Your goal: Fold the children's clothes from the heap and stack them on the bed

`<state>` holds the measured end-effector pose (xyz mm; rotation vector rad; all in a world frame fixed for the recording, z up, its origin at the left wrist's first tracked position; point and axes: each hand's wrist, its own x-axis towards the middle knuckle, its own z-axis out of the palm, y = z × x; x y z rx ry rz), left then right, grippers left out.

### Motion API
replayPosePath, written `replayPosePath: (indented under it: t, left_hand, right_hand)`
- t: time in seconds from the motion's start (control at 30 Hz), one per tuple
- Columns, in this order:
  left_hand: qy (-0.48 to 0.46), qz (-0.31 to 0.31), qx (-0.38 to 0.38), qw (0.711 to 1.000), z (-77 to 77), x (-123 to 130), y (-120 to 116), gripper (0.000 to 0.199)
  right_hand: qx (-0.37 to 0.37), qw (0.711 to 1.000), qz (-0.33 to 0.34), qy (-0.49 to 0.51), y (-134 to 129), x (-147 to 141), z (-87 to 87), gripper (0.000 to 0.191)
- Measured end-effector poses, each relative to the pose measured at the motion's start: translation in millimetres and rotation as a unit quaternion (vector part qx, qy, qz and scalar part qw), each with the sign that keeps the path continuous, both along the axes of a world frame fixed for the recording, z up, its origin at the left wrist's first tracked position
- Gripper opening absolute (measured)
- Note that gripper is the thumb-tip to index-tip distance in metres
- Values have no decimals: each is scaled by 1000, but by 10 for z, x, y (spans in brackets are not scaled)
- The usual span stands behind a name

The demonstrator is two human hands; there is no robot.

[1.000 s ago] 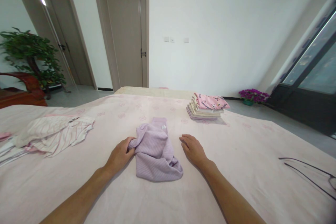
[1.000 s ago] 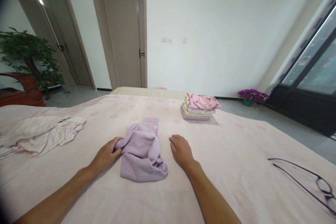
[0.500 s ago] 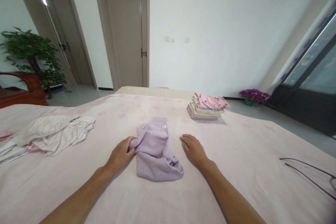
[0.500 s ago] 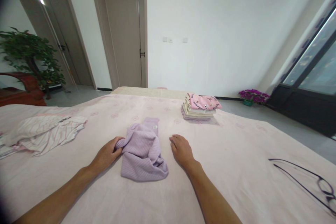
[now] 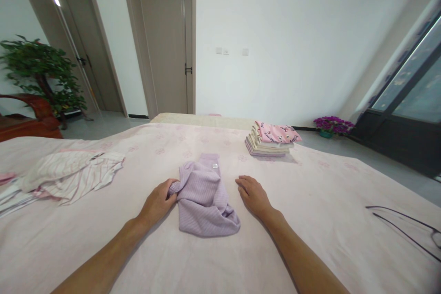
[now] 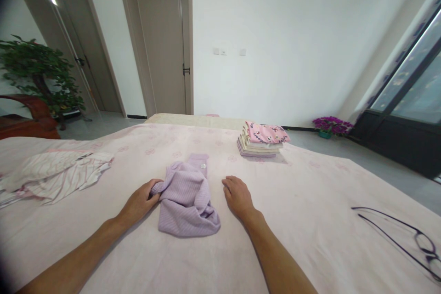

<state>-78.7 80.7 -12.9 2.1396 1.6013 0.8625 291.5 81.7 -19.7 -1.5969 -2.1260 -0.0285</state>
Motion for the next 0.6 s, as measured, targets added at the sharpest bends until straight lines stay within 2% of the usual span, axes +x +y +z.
replayPosePath:
  t: [0.6]
  left_hand:
    - [3, -5, 8, 1000, -7, -1, -4, 35]
  right_hand:
    - [-5, 1000, -1, 0, -2, -8, 5, 34]
